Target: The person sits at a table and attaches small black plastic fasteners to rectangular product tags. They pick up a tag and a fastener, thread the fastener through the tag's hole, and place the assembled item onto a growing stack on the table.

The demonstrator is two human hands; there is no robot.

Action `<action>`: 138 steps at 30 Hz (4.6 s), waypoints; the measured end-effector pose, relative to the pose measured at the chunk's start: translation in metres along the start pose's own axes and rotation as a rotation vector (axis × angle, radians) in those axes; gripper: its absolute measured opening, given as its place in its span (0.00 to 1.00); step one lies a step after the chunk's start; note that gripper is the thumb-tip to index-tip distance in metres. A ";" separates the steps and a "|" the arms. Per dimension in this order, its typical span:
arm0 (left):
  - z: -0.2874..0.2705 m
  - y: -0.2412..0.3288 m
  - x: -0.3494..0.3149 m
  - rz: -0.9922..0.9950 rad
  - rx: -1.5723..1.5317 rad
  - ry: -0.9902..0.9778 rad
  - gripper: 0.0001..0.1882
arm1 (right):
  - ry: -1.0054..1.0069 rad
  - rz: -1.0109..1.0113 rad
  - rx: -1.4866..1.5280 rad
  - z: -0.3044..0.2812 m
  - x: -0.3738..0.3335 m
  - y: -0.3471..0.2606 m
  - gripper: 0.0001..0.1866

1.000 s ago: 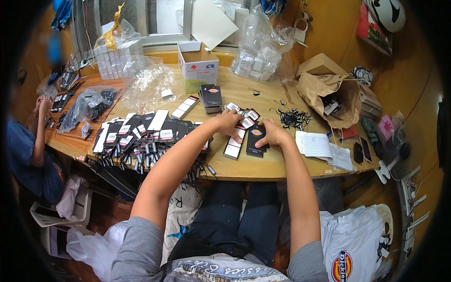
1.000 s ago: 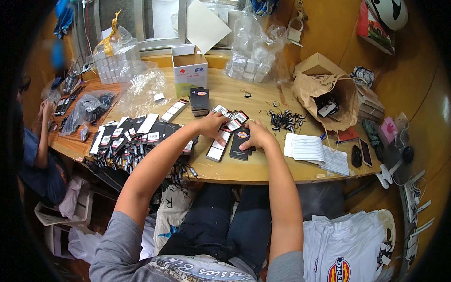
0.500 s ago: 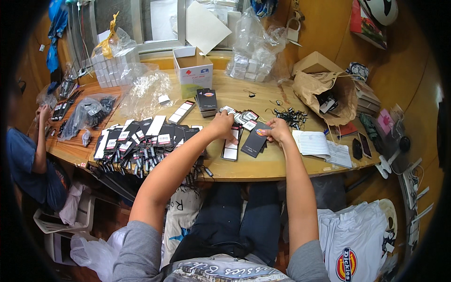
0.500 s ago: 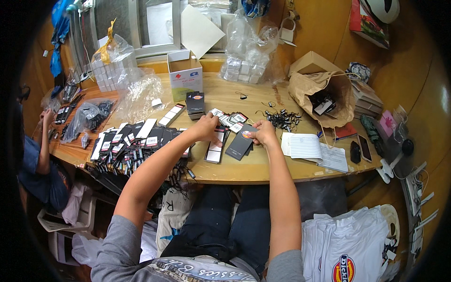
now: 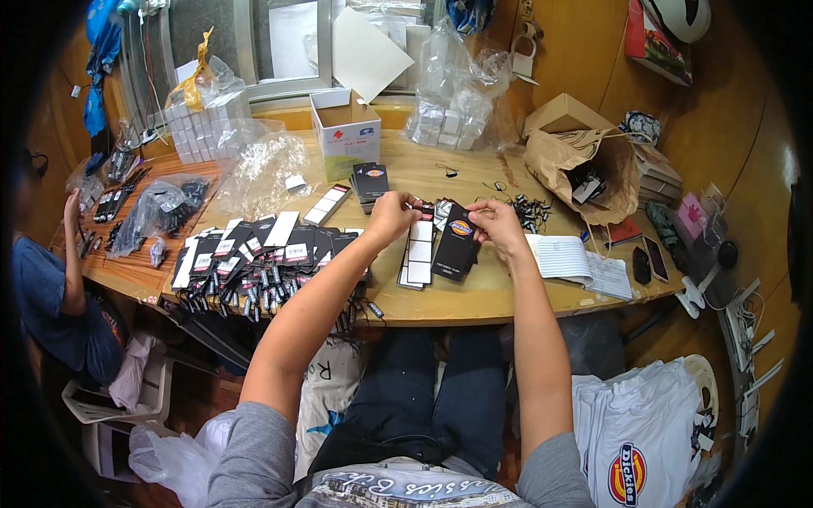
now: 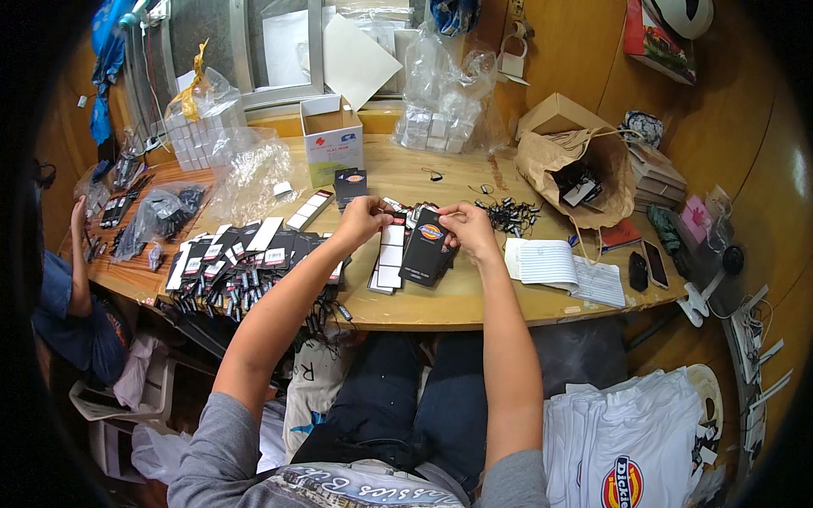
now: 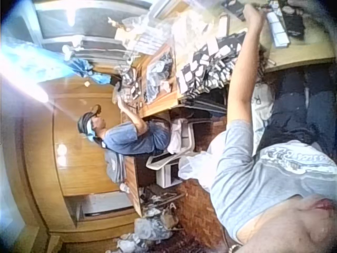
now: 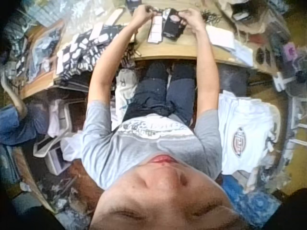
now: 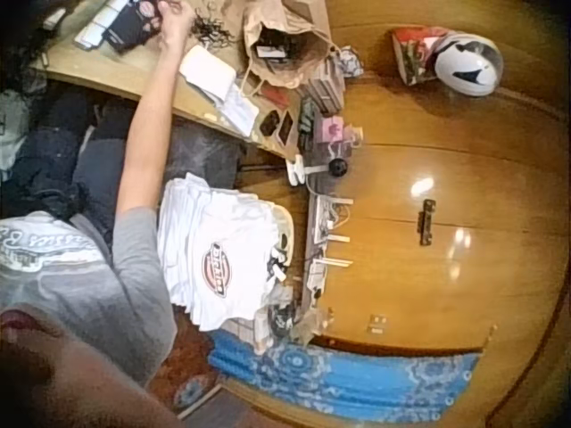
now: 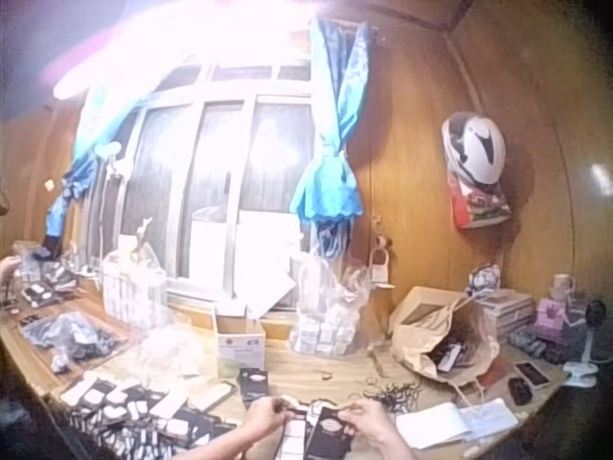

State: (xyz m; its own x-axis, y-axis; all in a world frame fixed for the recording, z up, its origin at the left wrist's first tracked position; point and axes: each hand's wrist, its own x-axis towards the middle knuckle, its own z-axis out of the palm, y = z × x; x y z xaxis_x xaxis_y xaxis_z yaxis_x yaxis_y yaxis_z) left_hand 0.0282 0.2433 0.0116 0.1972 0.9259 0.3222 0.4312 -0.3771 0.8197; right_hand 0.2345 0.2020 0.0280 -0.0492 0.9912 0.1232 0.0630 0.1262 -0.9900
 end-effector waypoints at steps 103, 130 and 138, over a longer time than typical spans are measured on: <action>-0.070 0.058 -0.192 -0.227 -1.050 -0.130 0.11 | -0.439 0.108 -0.336 0.011 -0.127 -0.073 0.07; -0.047 0.021 -0.253 -0.433 -1.134 -0.022 0.08 | -0.140 -0.318 1.331 0.016 -0.165 0.010 0.10; -0.014 0.008 -0.265 -0.540 -1.328 -0.020 0.09 | -0.160 -0.357 1.708 0.028 -0.187 -0.009 0.07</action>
State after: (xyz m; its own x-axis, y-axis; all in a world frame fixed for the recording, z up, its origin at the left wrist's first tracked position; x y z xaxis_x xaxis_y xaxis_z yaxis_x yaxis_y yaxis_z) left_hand -0.0325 -0.0048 -0.0609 0.2942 0.9416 -0.1636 -0.6688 0.3252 0.6685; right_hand 0.2152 0.0146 0.0119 0.0782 0.9003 0.4283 -0.9931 0.0325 0.1130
